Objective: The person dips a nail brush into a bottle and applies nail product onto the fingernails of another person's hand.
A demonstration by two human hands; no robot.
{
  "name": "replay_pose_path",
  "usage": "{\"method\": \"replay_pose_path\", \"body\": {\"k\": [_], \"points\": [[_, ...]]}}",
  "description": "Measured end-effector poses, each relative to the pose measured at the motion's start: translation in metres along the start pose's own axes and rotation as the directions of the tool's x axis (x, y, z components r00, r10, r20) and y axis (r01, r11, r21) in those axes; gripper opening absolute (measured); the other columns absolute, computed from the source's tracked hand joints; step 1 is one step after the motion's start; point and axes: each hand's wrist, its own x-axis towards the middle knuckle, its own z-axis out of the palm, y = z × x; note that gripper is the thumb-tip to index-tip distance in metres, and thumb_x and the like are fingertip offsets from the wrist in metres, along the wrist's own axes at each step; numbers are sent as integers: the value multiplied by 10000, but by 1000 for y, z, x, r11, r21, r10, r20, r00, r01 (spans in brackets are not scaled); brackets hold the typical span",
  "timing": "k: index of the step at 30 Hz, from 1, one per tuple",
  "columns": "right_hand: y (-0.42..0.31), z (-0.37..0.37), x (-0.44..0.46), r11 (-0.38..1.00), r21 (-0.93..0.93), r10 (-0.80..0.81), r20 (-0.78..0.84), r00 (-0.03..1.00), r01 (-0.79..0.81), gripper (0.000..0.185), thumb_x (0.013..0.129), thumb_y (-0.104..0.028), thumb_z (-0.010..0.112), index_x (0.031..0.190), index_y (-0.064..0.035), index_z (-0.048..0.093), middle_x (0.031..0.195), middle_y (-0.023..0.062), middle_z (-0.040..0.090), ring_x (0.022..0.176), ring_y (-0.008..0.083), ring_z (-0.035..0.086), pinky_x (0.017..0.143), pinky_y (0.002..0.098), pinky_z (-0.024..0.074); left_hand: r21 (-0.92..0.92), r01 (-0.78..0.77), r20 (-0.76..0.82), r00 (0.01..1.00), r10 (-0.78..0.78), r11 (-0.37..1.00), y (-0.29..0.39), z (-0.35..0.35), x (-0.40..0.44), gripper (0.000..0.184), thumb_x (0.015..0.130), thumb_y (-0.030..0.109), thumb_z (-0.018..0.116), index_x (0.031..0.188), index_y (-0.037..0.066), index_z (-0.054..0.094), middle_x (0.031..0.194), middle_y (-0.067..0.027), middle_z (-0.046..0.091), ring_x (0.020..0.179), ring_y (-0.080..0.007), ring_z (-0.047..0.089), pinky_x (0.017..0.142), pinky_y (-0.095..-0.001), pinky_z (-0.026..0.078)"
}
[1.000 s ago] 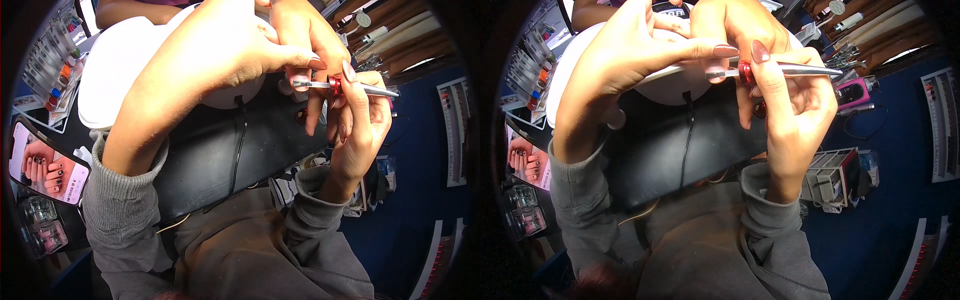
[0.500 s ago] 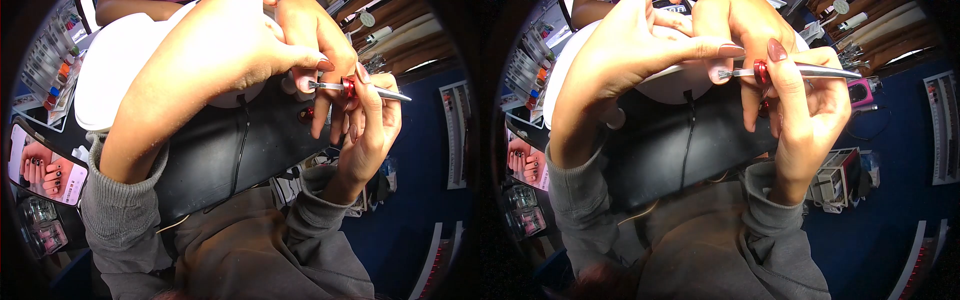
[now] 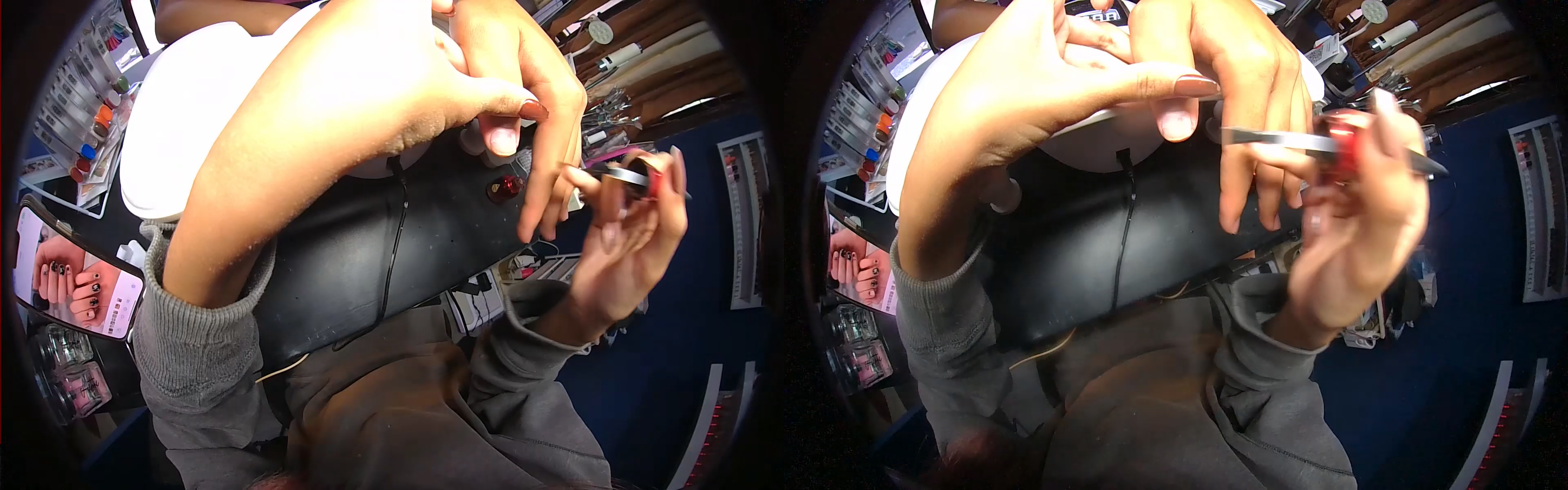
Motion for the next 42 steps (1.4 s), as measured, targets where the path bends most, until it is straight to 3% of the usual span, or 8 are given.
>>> {"method": "replay_pose_path", "body": {"k": [1, 4, 6, 8, 12, 17, 27, 42], "points": [[-2, -6, 1, 999, -13, -35, -36, 999, 35, 228, 815, -177, 402, 893, 23, 478, 672, 36, 444, 451, 62, 313, 628, 330, 485, -1, 0, -1, 1000, 0, 1000, 0, 0, -1, 473, 675, 180, 640, 1000, -61, 394, 732, -153, 572, 656, -176, 579, 581, -241, 467], [1, -42, 11, 968, -87, -244, -78, 967, 237, 300, 829, -185, 427, 1025, 42, 439, 692, 41, 484, 513, 66, 448, 579, 258, 507, 0, -10, -6, 1000, 10, 1000, 0, -1, -2, 467, 677, 183, 636, 996, -60, 397, 736, -155, 571, 658, -178, 578, 583, -243, 466], [7, -51, 17, 950, -267, -244, -311, 919, 163, 257, 833, -139, 435, 1034, 20, 452, 700, 21, 465, 516, 54, 435, 550, 235, 487, -1, -15, -8, 1000, 15, 1000, 0, -1, -2, 462, 679, 184, 634, 994, -60, 399, 739, -156, 570, 660, -179, 577, 584, -244, 466], [16, -62, 15, 945, -313, -201, -324, 924, 96, 258, 814, -140, 481, 1024, 9, 479, 693, 23, 471, 477, 11, 397, 349, 116, 277, -3, -28, -6, 1000, 28, 1000, 1, -1, -3, 458, 681, 186, 632, 992, -59, 402, 741, -157, 569, 661, -180, 576, 585, -245, 465], [47, -90, 6, 938, -346, -142, -347, 927, 15, 210, 817, -111, 462, 974, 25, 500, 661, 26, 465, 348, -9, 271, 297, 135, 152, 6, -52, -14, 999, 52, 999, 2, -2, -4, 450, 684, 190, 627, 988, -58, 406, 747, -160, 566, 665, -183, 575, 588, -248, 464], [75, -92, -3, 877, -479, -162, -223, 961, 36, 153, 792, -57, 493, 921, 24, 512, 871, 86, 547, 716, 81, 516, 561, 167, 407, 12, -91, -48, 995, 92, 996, -2, -10, -19, 440, 689, 194, 621, 982, -57, 411, 753, -163, 564, 669, -186, 573, 590, -251, 462], [94, -84, -2, 886, -463, 42, 38, 998, -19, 76, 765, -64, 545, 791, 8, 544, 615, -34, 516, 449, -29, 348, 382, 138, 248, 9, -132, -109, 985, 132, 991, -13, -25, -41, 421, 698, 204, 609, 971, -55, 421, 767, -169, 559, 678, -192, 569, 596, -257, 459], [92, -85, -2, 839, -544, 43, 59, 997, -4, 119, 769, -86, 541, 854, -2, 546, 638, -16, 523, 494, 5, 407, 435, 153, 313, -11, -174, -137, 976, 171, 985, -18, -35, -52, 394, 711, 217, 592, 955, -51, 437, 787, -178, 551, 690, -201, 564, 604, -266, 455]]}}
